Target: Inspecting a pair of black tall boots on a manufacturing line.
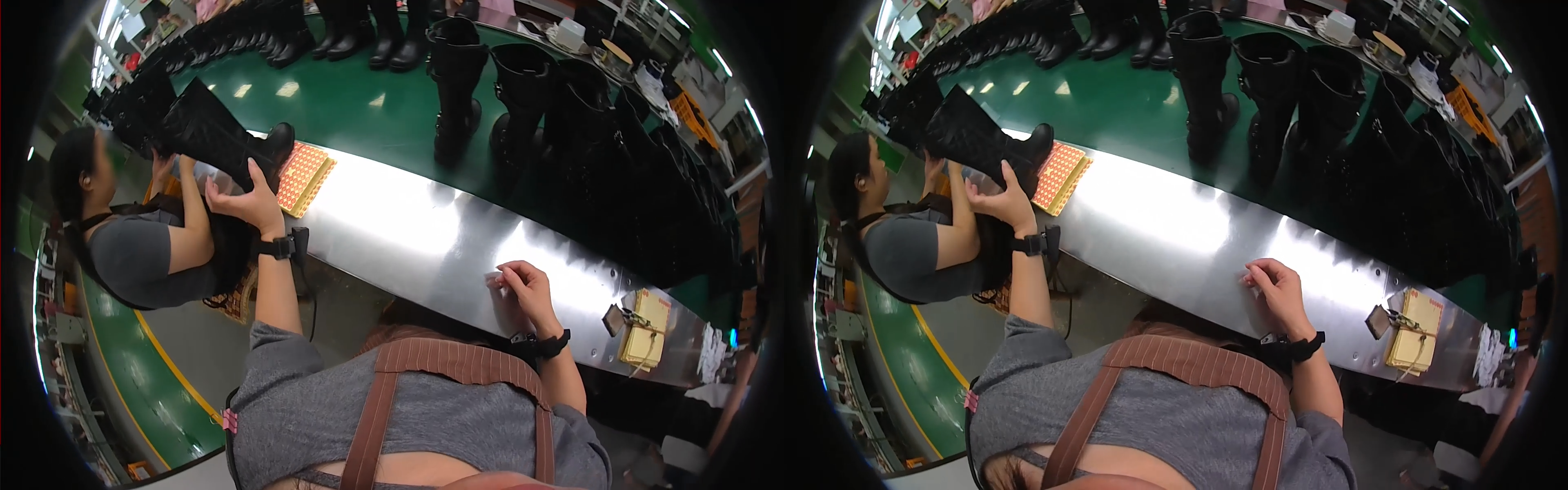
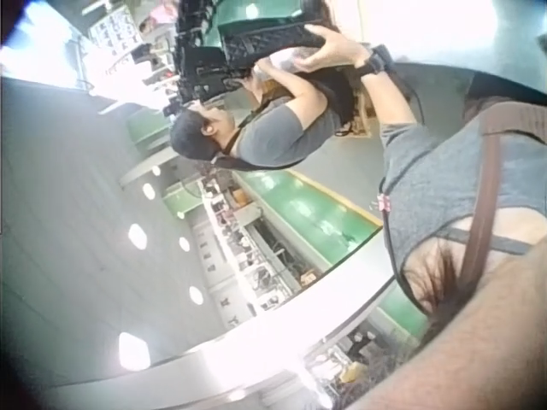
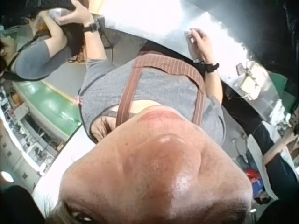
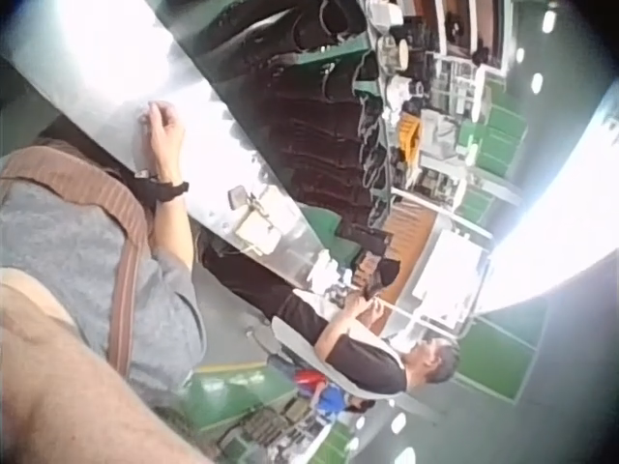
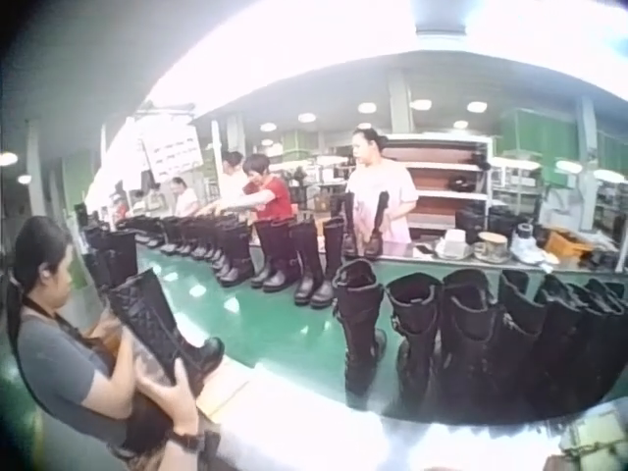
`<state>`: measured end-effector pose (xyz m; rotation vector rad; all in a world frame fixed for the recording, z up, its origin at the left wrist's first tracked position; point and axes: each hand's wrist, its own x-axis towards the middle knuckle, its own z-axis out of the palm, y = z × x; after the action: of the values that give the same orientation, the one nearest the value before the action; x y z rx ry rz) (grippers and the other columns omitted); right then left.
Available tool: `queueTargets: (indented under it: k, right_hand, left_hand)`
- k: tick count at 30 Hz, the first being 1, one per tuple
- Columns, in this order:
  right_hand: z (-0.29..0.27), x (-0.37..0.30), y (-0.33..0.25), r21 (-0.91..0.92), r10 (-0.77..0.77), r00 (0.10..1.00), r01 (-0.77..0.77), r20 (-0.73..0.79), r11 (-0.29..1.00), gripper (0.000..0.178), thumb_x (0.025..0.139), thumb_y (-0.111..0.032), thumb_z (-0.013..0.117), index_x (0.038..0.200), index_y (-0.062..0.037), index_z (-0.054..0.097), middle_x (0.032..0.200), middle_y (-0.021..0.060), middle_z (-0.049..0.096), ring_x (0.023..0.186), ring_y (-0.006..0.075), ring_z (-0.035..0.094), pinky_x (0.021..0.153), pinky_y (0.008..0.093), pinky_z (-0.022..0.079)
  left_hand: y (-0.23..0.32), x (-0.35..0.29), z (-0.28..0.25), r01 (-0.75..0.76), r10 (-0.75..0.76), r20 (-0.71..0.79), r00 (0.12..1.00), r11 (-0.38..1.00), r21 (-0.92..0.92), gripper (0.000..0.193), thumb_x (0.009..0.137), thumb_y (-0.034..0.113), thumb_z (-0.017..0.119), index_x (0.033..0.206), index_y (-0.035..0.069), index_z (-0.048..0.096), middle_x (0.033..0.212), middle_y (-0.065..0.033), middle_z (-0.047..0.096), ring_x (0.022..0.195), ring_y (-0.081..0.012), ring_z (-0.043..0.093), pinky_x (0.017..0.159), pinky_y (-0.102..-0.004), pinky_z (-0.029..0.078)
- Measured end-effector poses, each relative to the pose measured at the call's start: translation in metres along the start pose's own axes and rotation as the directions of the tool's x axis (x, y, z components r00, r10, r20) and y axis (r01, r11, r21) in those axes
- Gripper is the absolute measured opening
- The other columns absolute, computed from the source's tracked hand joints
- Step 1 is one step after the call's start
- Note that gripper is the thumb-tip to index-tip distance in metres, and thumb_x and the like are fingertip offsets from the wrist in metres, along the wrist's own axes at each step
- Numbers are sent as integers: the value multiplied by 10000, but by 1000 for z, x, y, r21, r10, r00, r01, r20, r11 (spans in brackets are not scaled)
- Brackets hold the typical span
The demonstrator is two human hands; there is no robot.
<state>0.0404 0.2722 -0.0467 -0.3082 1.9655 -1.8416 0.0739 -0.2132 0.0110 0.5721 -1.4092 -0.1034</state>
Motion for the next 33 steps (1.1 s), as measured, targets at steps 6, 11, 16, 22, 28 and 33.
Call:
queueTargets:
  k: [6, 11, 16, 22, 28, 33]
  right_hand:
    - [-3, 4, 5, 1, -12, 1000, 12, -6, 1000, 195, 937, -153, 589, 999, 17, 662, 818, 45, 669, 782, 99, 615, 757, 236, 490]
    - [-9, 4, 15, 56, -30, 999, 28, 38, 998, 186, 941, -149, 588, 1007, 8, 663, 842, 42, 670, 807, 102, 623, 772, 237, 490]
    - [-14, 3, 18, 138, -38, 998, 31, 44, 990, 188, 947, -151, 586, 1014, 9, 658, 866, 43, 668, 826, 110, 629, 787, 247, 499]
    - [-16, 1, 15, 163, -27, 997, 15, 69, 986, 189, 946, -153, 586, 1014, 9, 656, 860, 47, 669, 819, 109, 626, 782, 244, 497]
    - [-20, 4, 17, 144, -55, 996, 44, 74, 989, 201, 943, -171, 587, 1006, 5, 663, 867, 46, 671, 824, 111, 631, 786, 244, 499]
    - [-20, 5, 19, 123, -81, 994, 72, 74, 990, 210, 943, -179, 588, 1010, 5, 664, 891, 47, 669, 824, 112, 632, 796, 250, 500]
  left_hand:
    - [172, -49, 34, 253, 246, 799, 549, 862, -439, 606, 737, 389, 790, 1260, 172, 571, 1445, -293, 238, 1347, -438, 232, 1095, -500, 240]
    - [253, -97, 83, 126, 332, 929, 163, 927, -353, 1075, 537, 662, 797, 1410, 150, 432, 1473, -402, 3, 1399, -522, 11, 1100, -609, 136]
    - [298, -136, 90, 184, 144, 966, 214, 965, -185, 1150, 515, 677, 794, 1441, 146, 367, 1478, -382, 3, 1380, -558, 9, 1054, -683, 142]
    - [265, -143, 143, 401, 137, 954, 267, 884, -239, 939, 608, 578, 775, 1374, 130, 467, 1378, -305, 291, 1295, -443, 323, 1059, -509, 345]
    - [264, -126, 140, 384, 190, 981, 50, 903, -194, 1006, 606, 619, 772, 1399, 100, 437, 1409, -318, 255, 1294, -469, 327, 1077, -464, 353]
    - [236, -113, 132, 297, 367, 930, -5, 889, -349, 992, 621, 441, 838, 1437, 107, 384, 1410, -315, 269, 1292, -435, 363, 1087, -421, 354]
